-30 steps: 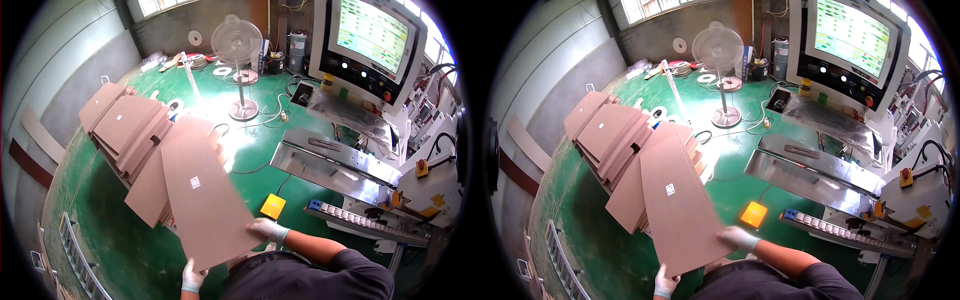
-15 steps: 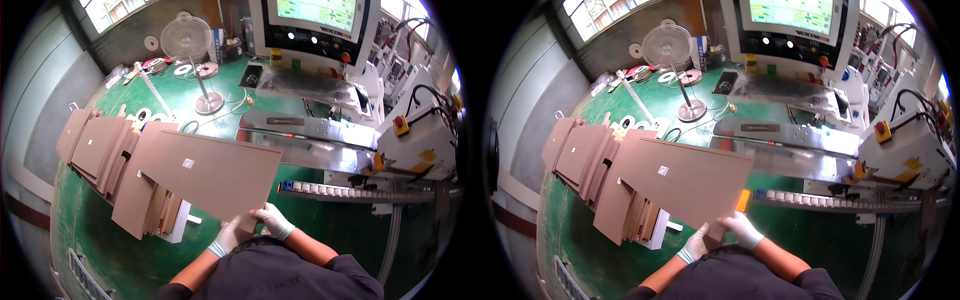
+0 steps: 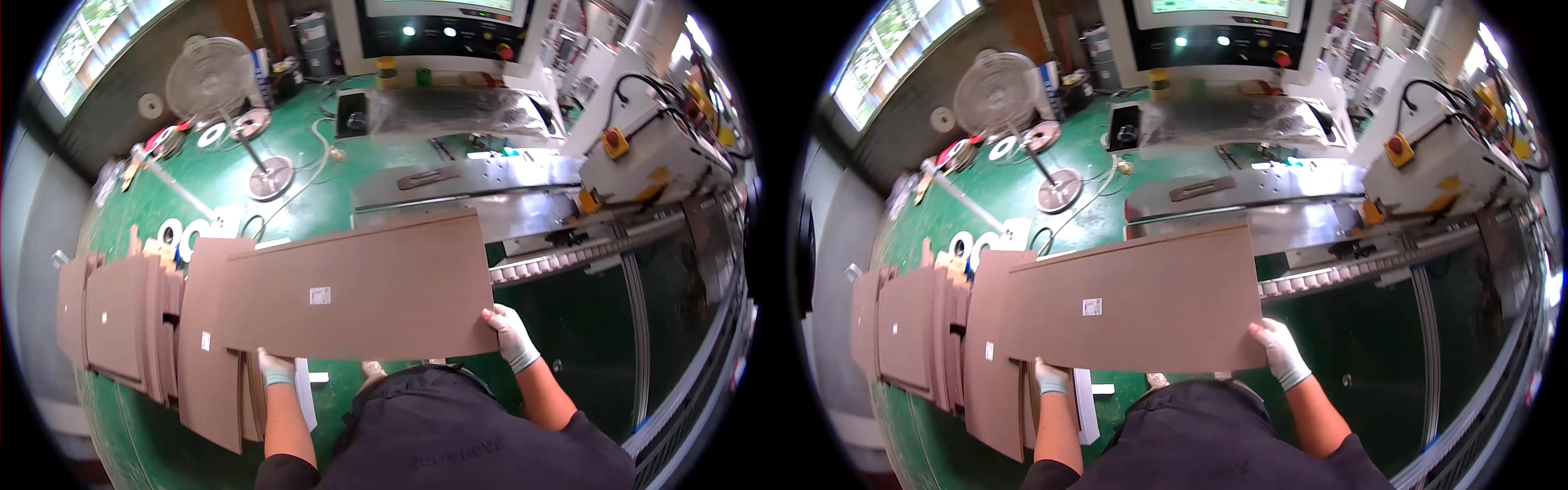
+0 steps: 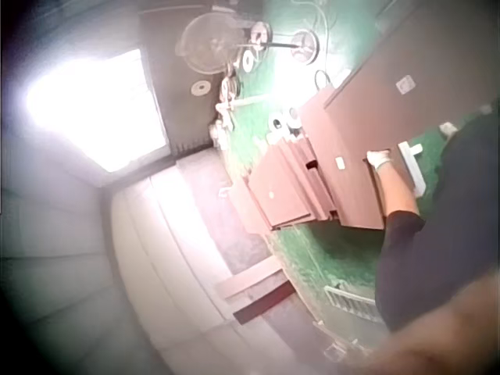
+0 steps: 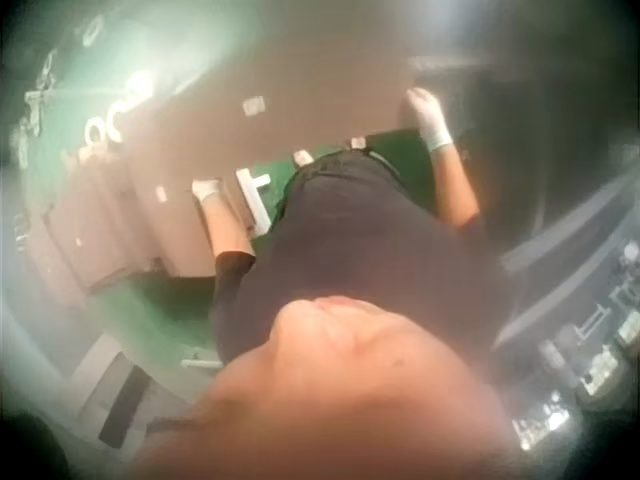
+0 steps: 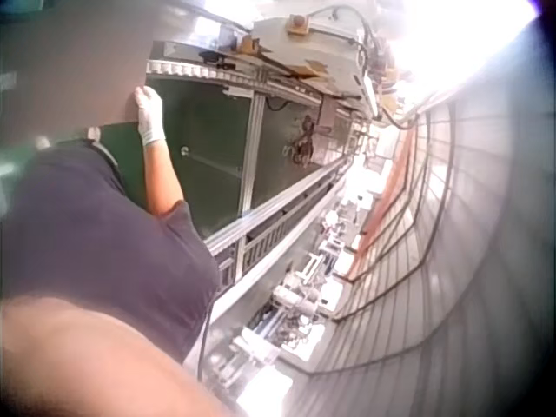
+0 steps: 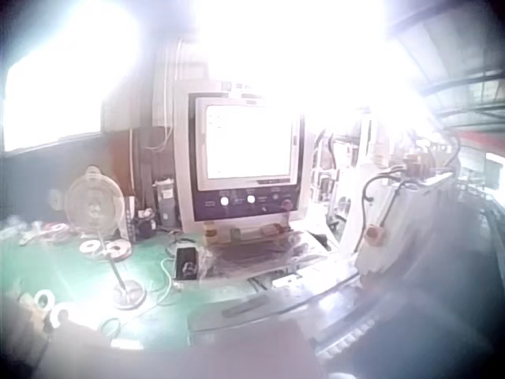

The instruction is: The person picks up individual rectangular wooden boards from a stack and feeds them one at a time into an edge-banding or processing machine.

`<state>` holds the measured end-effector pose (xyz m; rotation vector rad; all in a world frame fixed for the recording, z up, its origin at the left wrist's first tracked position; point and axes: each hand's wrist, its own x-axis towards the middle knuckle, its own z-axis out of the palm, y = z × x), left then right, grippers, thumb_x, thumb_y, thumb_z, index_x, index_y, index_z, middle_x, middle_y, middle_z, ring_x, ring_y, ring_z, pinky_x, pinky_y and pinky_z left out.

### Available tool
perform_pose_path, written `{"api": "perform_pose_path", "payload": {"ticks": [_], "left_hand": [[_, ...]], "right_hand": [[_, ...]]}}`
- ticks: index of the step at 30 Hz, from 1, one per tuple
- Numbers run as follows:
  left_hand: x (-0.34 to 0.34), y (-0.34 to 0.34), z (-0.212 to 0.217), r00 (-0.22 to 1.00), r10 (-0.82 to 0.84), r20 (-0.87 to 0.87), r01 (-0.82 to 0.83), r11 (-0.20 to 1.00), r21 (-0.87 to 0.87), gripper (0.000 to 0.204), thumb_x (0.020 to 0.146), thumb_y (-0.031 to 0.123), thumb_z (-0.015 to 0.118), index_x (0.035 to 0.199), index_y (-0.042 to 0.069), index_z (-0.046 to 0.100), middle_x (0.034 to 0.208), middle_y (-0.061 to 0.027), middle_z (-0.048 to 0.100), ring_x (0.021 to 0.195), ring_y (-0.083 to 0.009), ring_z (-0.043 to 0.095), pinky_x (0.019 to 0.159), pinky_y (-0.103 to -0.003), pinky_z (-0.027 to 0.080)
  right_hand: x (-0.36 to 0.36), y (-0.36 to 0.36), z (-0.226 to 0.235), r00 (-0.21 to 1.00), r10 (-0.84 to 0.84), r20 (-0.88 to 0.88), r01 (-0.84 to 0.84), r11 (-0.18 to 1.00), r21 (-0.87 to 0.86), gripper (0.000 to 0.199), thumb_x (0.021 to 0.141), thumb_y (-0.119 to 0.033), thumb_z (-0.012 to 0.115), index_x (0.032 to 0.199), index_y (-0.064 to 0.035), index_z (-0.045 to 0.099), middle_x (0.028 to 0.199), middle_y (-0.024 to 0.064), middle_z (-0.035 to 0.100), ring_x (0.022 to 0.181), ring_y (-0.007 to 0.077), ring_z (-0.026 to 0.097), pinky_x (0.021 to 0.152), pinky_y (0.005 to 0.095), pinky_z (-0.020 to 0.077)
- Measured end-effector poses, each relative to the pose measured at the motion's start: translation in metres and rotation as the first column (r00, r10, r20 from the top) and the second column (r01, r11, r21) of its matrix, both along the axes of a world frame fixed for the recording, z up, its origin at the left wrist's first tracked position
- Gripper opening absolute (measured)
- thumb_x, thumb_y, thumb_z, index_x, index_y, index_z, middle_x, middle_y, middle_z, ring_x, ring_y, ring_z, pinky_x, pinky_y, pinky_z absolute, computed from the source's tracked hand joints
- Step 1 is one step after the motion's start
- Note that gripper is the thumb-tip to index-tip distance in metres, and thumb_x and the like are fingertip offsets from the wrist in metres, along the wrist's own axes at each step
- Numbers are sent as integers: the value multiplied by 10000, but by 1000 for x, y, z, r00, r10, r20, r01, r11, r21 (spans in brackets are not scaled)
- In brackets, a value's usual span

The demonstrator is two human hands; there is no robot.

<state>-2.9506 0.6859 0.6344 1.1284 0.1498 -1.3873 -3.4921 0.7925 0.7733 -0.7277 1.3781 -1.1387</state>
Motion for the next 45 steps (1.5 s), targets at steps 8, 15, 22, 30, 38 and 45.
{"api": "perform_pose_path", "payload": {"ticks": [8, 15, 22, 30, 38, 45], "left_hand": [[50, -8, -8, 997, -71, 29, 72, 997, -30, 587, 1050, 435, 307, 1449, 59, 516, 1476, -129, 539, 1348, -343, 517, 1120, -532, 440], [8, -2, 83, 995, -98, 26, 99, 995, -20, 527, 1073, 393, 318, 1420, 53, 525, 1448, -126, 552, 1304, -321, 541, 1105, -507, 449], [-62, -14, 92, 978, -148, -149, 158, 985, 62, 468, 1061, 330, 377, 1380, 34, 548, 1451, -111, 558, 1319, -329, 537, 1087, -527, 459], [-194, -9, 113, 731, -635, -251, 652, 758, -16, 472, 1034, 379, 499, 1352, 32, 540, 1399, -205, 552, 1327, -360, 490, 1129, -543, 385], [-264, 26, 127, 579, -764, -283, 791, 611, -33, 558, 1050, 401, 506, 1437, 9, 423, 1536, -236, 400, 1414, -456, 393, 1144, -540, 384], [-344, 38, 106, 250, -952, -175, 968, 245, 46, 696, 1075, 458, 442, 1509, -73, 323, 1463, -355, 457, 1357, -405, 500, 1143, -485, 402]], "right_hand": [[-28, 7, -48, 874, -428, -229, 446, 895, 29, 369, 978, -282, 700, 1178, 29, 694, 1055, 57, 722, 968, 147, 649, 909, 307, 496], [-61, 12, -99, 378, -869, 318, 892, 434, 125, 203, 951, -159, 717, 1116, -51, 667, 983, 56, 718, 908, 194, 676, 873, 355, 551], [13, -41, -80, 221, -832, 508, 789, 459, 408, 665, 909, -397, 737, 1448, -105, 481, 1497, 105, 392, 1376, 258, 330, 1150, 468, 278], [-13, -67, -63, 145, -879, 454, 765, 391, 512, 553, 930, -442, 709, 1357, -107, 601, 1344, 88, 640, 1209, 262, 588, 1073, 471, 453], [-168, -42, -71, -21, -736, 677, 741, 443, 505, 507, 952, -505, 620, 1271, -112, 637, 1339, 96, 645, 1224, 334, 580, 1080, 532, 432], [-295, -12, -126, 27, -773, 634, 873, 328, 361, 363, 1001, -366, 616, 1302, -162, 605, 1328, 99, 620, 1169, 315, 602, 1039, 479, 475]]}}
